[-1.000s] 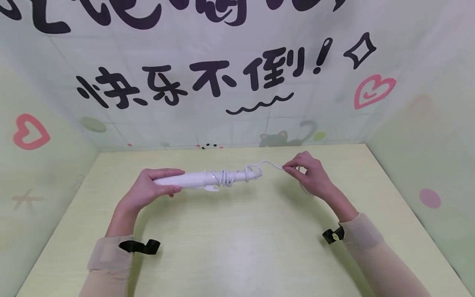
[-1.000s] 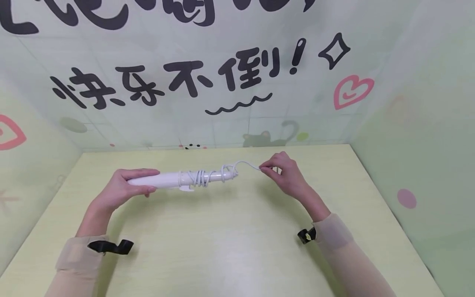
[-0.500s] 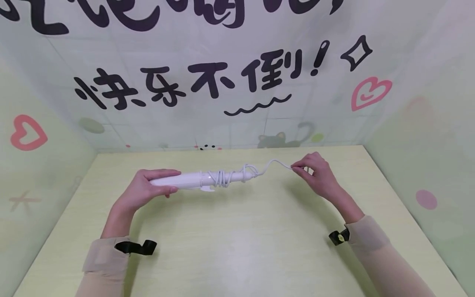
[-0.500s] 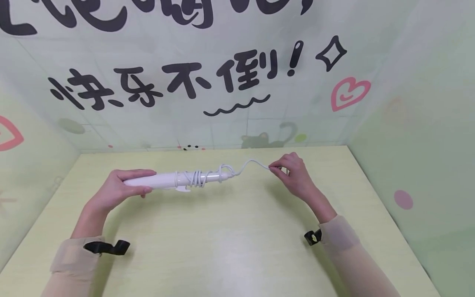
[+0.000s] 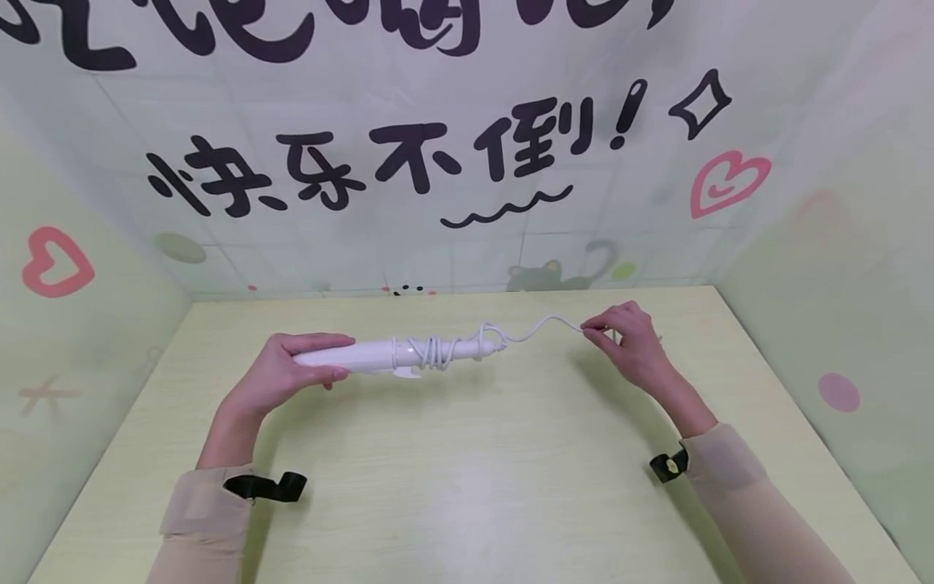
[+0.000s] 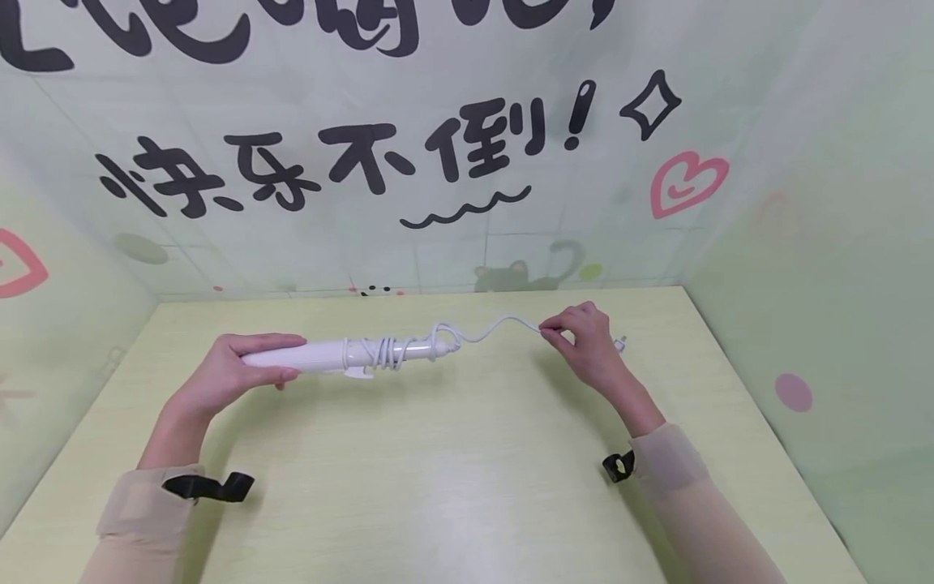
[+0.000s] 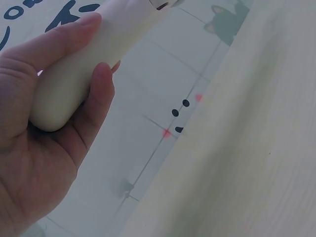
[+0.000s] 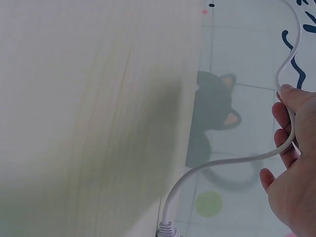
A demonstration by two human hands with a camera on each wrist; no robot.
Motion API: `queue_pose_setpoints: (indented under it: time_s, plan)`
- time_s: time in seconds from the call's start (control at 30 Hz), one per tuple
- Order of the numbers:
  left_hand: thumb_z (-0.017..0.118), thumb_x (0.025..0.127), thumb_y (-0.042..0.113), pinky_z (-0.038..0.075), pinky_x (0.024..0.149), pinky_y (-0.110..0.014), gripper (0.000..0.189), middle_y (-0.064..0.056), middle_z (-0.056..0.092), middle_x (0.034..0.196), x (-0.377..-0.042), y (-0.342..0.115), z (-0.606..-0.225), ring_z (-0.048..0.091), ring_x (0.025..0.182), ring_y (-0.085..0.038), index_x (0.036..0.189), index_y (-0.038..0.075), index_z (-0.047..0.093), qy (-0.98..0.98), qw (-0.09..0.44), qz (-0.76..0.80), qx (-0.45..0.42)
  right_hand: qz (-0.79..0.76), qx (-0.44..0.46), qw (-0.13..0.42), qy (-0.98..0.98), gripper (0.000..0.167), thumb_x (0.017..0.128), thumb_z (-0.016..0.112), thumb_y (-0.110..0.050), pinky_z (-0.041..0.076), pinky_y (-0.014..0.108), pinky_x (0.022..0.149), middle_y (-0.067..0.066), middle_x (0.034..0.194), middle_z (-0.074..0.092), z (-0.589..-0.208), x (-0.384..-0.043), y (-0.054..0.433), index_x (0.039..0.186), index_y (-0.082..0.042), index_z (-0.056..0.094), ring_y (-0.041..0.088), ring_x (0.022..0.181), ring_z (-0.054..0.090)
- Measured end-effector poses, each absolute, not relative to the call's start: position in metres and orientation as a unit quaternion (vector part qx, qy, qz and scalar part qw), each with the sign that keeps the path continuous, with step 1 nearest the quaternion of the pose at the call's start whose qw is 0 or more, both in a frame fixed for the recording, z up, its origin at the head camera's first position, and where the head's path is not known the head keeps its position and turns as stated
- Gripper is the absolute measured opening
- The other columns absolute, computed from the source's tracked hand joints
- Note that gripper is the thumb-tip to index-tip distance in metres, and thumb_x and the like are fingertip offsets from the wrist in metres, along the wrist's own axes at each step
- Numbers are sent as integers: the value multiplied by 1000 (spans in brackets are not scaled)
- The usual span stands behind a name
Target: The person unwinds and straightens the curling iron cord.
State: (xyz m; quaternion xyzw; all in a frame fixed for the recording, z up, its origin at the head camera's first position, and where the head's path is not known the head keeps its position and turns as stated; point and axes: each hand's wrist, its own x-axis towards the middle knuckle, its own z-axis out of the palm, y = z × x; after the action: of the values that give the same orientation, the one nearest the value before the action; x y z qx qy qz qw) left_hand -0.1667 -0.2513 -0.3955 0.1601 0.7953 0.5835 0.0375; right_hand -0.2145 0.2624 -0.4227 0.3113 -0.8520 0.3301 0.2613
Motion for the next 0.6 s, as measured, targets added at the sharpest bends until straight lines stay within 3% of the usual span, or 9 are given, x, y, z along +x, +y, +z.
queue_pose_setpoints:
  time_s: [0.6]
  plan:
    - [83,82,-3,60,64,-32,43,10,70,115,-168,-249,-393,69,68,-22,123,-7,71,795,29,585,159,324,334,244,-851,16,79,81,10,37,33,70,8,80,73,-428,-213,263,90,0,77,28,75,58]
